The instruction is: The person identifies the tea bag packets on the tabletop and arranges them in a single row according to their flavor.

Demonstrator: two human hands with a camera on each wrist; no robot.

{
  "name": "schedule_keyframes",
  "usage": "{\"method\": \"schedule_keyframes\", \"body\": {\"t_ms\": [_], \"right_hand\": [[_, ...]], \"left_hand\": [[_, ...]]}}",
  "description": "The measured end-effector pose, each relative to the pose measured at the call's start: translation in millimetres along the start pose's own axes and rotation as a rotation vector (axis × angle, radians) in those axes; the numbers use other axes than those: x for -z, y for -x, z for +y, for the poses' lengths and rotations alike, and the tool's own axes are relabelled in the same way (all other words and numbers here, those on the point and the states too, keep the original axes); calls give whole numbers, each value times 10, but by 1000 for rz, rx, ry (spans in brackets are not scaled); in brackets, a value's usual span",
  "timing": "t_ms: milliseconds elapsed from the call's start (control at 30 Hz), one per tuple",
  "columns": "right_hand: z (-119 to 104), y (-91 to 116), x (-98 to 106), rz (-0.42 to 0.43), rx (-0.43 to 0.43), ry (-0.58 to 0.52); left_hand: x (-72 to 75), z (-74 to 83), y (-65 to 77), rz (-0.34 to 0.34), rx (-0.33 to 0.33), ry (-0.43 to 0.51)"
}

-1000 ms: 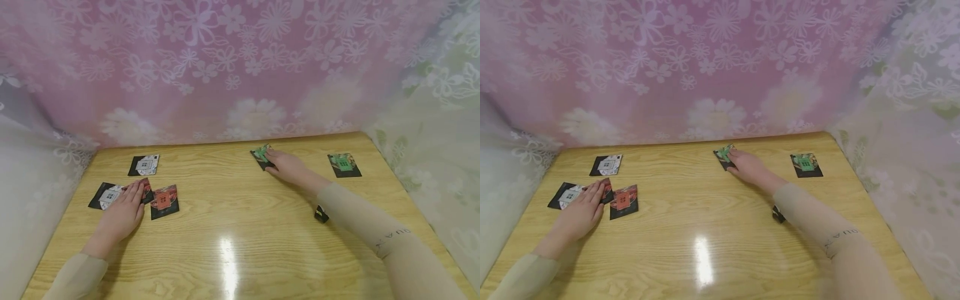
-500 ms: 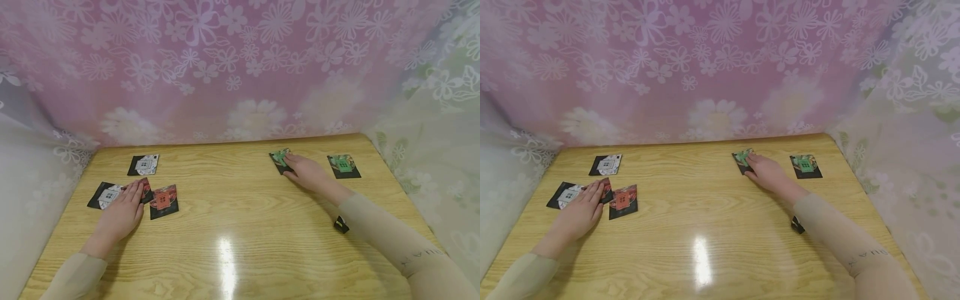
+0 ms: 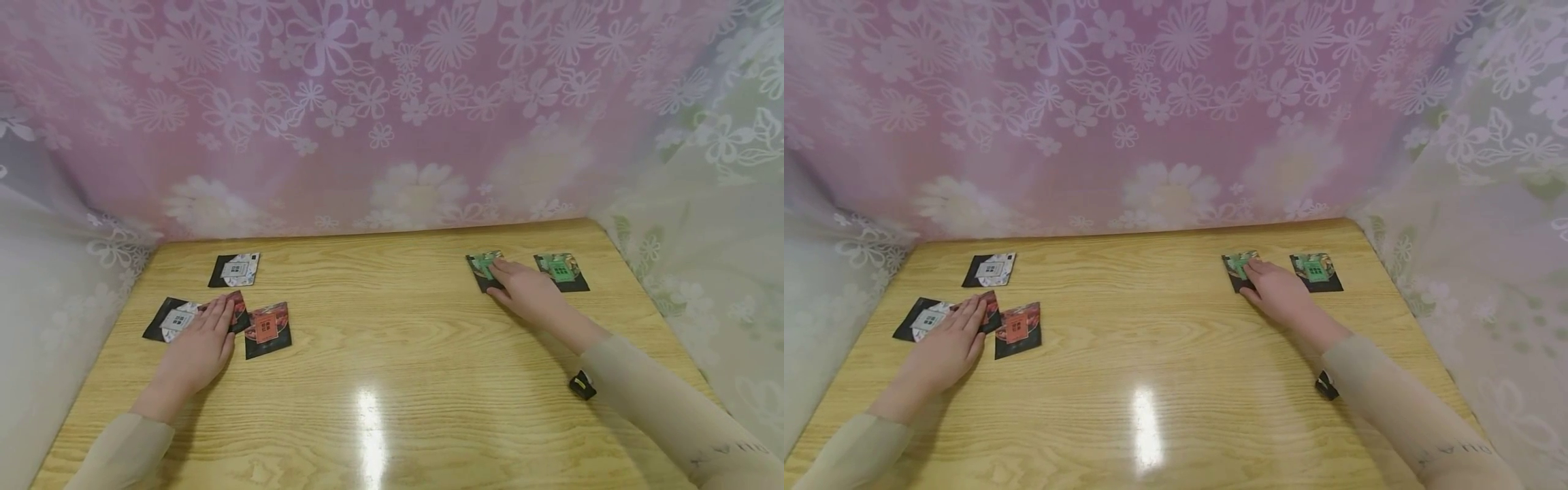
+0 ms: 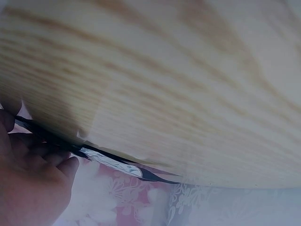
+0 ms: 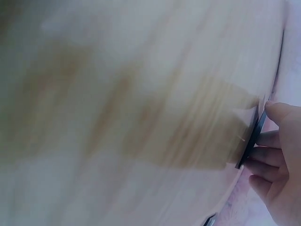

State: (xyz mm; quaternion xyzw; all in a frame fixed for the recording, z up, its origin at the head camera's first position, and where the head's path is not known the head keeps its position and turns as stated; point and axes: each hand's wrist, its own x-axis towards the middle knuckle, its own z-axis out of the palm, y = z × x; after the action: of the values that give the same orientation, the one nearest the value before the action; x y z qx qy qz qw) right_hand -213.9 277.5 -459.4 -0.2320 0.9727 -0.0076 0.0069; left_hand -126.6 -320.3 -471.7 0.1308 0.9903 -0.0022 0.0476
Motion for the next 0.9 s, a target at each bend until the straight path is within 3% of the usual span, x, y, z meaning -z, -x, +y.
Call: {"method": "schedule_keyframes", "body": {"t_ms": [567,900], "right_hand": [[-1,48,58,57,2,-18],[25,-28,-5,-26,-1,-43]], "left_hand": [[0,-1,-24,20,-10,-5],[5,1,-22,16,-14,-4]]}}
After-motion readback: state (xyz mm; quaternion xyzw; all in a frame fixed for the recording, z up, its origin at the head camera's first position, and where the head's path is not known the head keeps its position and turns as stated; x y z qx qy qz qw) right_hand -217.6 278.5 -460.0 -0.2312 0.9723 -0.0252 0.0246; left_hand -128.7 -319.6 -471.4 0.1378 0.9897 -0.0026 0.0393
